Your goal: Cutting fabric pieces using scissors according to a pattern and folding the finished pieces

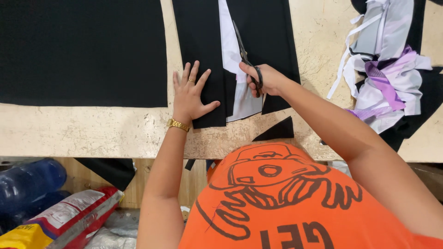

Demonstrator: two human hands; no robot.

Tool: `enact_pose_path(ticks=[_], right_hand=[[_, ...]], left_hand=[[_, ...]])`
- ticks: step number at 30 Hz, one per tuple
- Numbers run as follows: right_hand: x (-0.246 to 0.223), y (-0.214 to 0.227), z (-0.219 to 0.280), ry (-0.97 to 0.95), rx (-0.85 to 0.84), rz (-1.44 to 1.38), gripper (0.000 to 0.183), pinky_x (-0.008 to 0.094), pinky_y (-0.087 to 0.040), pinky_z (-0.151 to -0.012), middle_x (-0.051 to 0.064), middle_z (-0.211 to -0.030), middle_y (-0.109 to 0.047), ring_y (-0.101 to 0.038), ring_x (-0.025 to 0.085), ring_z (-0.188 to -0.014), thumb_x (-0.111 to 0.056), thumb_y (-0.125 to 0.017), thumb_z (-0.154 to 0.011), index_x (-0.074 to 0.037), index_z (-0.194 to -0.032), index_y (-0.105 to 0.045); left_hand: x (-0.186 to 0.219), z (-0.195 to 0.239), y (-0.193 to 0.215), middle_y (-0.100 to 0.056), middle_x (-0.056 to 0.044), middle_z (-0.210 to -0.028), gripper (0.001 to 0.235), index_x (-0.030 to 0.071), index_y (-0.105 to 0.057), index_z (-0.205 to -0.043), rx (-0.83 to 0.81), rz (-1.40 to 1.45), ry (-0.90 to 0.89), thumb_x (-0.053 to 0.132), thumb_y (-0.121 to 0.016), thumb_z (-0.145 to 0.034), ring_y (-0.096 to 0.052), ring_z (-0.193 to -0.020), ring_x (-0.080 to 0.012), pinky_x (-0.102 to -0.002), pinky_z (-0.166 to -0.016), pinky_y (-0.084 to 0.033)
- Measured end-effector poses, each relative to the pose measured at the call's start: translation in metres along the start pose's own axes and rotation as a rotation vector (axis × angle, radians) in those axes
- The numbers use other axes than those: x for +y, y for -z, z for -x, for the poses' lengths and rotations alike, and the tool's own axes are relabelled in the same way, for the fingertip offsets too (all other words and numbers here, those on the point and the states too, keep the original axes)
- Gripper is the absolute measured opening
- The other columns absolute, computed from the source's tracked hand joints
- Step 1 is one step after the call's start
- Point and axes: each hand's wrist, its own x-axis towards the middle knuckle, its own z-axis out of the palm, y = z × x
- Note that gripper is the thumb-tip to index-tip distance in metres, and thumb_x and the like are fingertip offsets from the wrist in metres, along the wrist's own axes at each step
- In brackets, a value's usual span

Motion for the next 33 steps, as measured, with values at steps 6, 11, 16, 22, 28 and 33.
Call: enact_pose_path(ticks=[6,11,16,22,28,33], right_hand=[[0.011,0.002,-0.017,0.052,0.042,0.030,0.050,0.030,-0.045,-0.035,0.004,-0.047,-0.042,-0.049,0.018,-0.034,-0.048,-0.071,-0.081,-0.003,-0.071,-0.051],[-0.003,-0.001,-0.013,0.006,0.019,0.005,0.055,0.030,-0.046,-0.036,0.004,-0.046,-0.043,-0.050,0.018,-0.035,-0.056,-0.069,-0.078,-0.004,-0.070,-0.051],[-0.023,-0.002,-0.024,-0.016,-0.003,0.000,0.058,0.031,-0.048,-0.039,0.004,-0.046,-0.043,-0.051,0.019,-0.037,-0.060,-0.067,-0.077,-0.005,-0.068,-0.051],[-0.020,0.001,-0.038,0.010,0.022,0.048,0.055,0.030,-0.047,-0.039,0.001,-0.046,-0.040,-0.048,0.016,-0.036,-0.056,-0.070,-0.079,-0.005,-0.070,-0.050],[-0.045,-0.006,-0.033,-0.022,-0.013,-0.012,0.060,0.031,-0.048,-0.041,0.003,-0.046,-0.043,-0.051,0.018,-0.038,-0.063,-0.066,-0.076,-0.006,-0.069,-0.051],[-0.069,-0.009,-0.032,-0.079,-0.008,0.118,0.050,0.030,-0.039,-0.050,0.002,-0.052,-0.040,-0.041,0.016,-0.046,-0.057,-0.056,-0.083,-0.010,-0.070,-0.047]], left_hand=[[0.001,-0.001,0.002,-0.023,-0.007,-0.152,0.092,0.027,-0.039,-0.140,-0.001,-0.004,0.003,0.079,-0.054,-0.065,-0.017,-0.140,-0.0302,-0.062,-0.106,-0.011],[0.001,-0.001,0.001,-0.022,-0.007,-0.152,0.092,0.028,-0.039,-0.140,-0.012,0.000,0.012,0.079,-0.053,-0.064,-0.017,-0.140,-0.0300,-0.062,-0.106,-0.010],[0.001,-0.001,0.003,-0.022,-0.007,-0.152,0.093,0.028,-0.038,-0.140,-0.005,-0.003,0.013,0.077,-0.055,-0.064,-0.017,-0.140,-0.0295,-0.062,-0.107,-0.010],[0.000,-0.001,0.002,-0.023,-0.007,-0.152,0.094,0.028,-0.039,-0.140,-0.001,-0.005,0.012,0.078,-0.055,-0.061,-0.018,-0.140,-0.0292,-0.062,-0.107,-0.010],[0.000,-0.002,0.004,-0.024,-0.007,-0.152,0.092,0.028,-0.040,-0.139,0.003,-0.005,0.006,0.077,-0.055,-0.063,-0.017,-0.140,-0.0294,-0.062,-0.107,-0.011],[0.003,-0.002,0.012,-0.019,-0.009,-0.152,0.087,0.022,-0.040,-0.141,-0.044,0.001,-0.026,0.069,-0.060,-0.071,-0.016,-0.141,-0.0335,-0.064,-0.108,-0.008]])
